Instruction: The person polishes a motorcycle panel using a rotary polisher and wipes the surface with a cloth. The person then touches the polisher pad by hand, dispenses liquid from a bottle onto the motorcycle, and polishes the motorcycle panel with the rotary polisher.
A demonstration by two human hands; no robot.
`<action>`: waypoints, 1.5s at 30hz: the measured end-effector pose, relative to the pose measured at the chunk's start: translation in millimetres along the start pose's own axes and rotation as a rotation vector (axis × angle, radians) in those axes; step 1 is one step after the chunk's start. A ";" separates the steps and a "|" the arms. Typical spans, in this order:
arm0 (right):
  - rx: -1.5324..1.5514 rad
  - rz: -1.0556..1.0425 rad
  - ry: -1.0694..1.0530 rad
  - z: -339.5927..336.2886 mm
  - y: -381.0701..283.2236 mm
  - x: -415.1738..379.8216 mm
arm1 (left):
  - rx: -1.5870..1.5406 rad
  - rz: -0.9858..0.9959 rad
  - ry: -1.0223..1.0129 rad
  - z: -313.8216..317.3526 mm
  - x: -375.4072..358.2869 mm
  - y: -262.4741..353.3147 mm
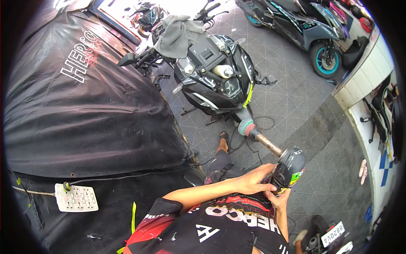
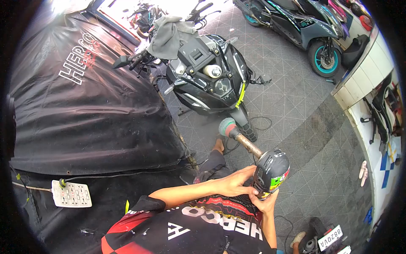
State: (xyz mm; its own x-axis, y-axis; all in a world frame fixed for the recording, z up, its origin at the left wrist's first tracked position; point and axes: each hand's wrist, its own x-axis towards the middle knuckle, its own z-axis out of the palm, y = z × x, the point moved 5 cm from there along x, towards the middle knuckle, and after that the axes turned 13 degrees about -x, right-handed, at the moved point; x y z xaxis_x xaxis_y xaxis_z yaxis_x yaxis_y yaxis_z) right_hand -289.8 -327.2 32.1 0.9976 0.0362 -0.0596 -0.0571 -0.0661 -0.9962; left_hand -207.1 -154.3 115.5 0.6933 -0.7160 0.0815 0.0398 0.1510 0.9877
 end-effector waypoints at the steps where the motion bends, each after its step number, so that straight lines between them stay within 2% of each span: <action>1: -0.018 -0.018 0.002 1.2 -5.1 2.6 | -0.009 -0.009 0.004 0.1 -0.9 0.2; 5: 0.061 -0.034 0.015 8.1 -24.8 13.7 | 0.017 -0.017 -0.008 -4.7 -0.2 0.1; 8: 0.074 0.034 0.031 9.0 -18.8 13.3 | 0.027 -0.030 -0.007 -8.2 -1.4 -1.8; 18: 0.031 0.019 0.049 15.6 -5.4 11.9 | -0.021 -0.034 -0.003 -20.2 -5.6 -7.1; 21: -0.032 0.002 -0.007 20.1 -21.9 23.0 | 0.019 0.028 0.100 -21.0 -13.4 -19.2; 22: -0.009 0.021 -0.048 29.0 -47.4 34.3 | 0.079 0.029 0.105 -23.1 -16.7 -21.8; 25: -0.193 -0.029 -0.150 48.7 -73.2 54.3 | 0.065 0.176 0.260 -34.0 -24.8 -14.3; 30: -0.236 -0.019 -0.138 83.5 -78.6 72.2 | 0.149 0.383 0.466 -60.3 -36.6 -16.8; 32: -0.262 -0.029 -0.166 103.2 -88.4 88.9 | -0.105 0.325 0.437 -76.4 -37.2 -40.4; 35: -0.392 -0.082 -0.115 145.2 -94.0 118.5 | -0.395 0.273 0.383 -125.0 -44.2 -35.5; 38: -0.454 -0.049 -0.083 175.8 -75.1 146.3 | -0.292 0.175 0.270 -186.6 -52.8 -15.8; 41: -0.475 -0.006 -0.011 218.7 -66.2 178.6 | -0.530 0.081 0.243 -235.3 -55.1 -40.8; 45: -0.520 0.026 0.074 272.5 -62.4 218.9 | -0.554 0.046 0.229 -306.7 -59.3 -43.4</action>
State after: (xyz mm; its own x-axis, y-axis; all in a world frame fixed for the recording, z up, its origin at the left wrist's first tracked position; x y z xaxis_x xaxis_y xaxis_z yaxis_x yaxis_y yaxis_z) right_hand -78.8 -43.4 63.8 0.9973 -0.0418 -0.0606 -0.0736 -0.5526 -0.8302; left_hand -29.2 90.7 27.0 0.8381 -0.5446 0.0305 0.3329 0.5550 0.7623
